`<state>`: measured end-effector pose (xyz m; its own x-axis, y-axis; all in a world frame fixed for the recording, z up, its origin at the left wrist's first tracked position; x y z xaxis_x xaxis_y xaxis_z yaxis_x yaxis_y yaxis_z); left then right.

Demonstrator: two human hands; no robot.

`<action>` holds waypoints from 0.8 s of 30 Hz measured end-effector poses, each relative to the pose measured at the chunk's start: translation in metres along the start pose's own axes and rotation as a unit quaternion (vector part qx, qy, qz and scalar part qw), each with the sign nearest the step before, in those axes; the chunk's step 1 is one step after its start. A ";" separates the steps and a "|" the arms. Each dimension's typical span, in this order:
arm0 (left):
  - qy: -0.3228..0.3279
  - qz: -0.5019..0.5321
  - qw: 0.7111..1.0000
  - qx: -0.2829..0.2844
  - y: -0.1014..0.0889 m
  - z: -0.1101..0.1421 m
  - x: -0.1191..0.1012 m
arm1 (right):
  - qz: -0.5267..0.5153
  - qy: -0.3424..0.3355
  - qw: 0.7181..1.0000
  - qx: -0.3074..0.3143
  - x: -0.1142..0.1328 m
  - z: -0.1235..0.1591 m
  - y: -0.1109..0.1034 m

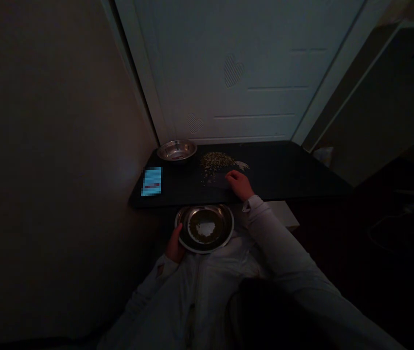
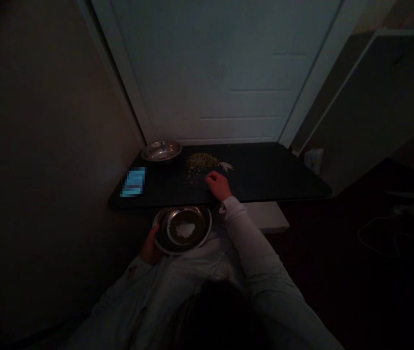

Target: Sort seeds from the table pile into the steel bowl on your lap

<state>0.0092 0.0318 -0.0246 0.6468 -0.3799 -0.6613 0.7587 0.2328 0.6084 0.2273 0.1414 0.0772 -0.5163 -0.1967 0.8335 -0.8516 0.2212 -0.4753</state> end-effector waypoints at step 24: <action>0.042 -0.050 0.998 -0.004 -0.014 -0.008 0.003 | 0.039 -0.073 0.984 0.155 0.015 -0.003 0.044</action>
<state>0.0015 0.0349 -0.0388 0.5711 -0.3251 -0.7538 0.8207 0.2040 0.5338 0.1825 0.1506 0.0701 -0.5698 -0.3300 0.7526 -0.7839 -0.0568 -0.6183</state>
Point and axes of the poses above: each hand's wrist, its own z-axis away from the middle knuckle, its own y-axis out of the palm, x = y × z, the point moved 4 cm from there along -z, towards the middle knuckle, and after that the axes turned 3 degrees about x, right-handed, at the moved point
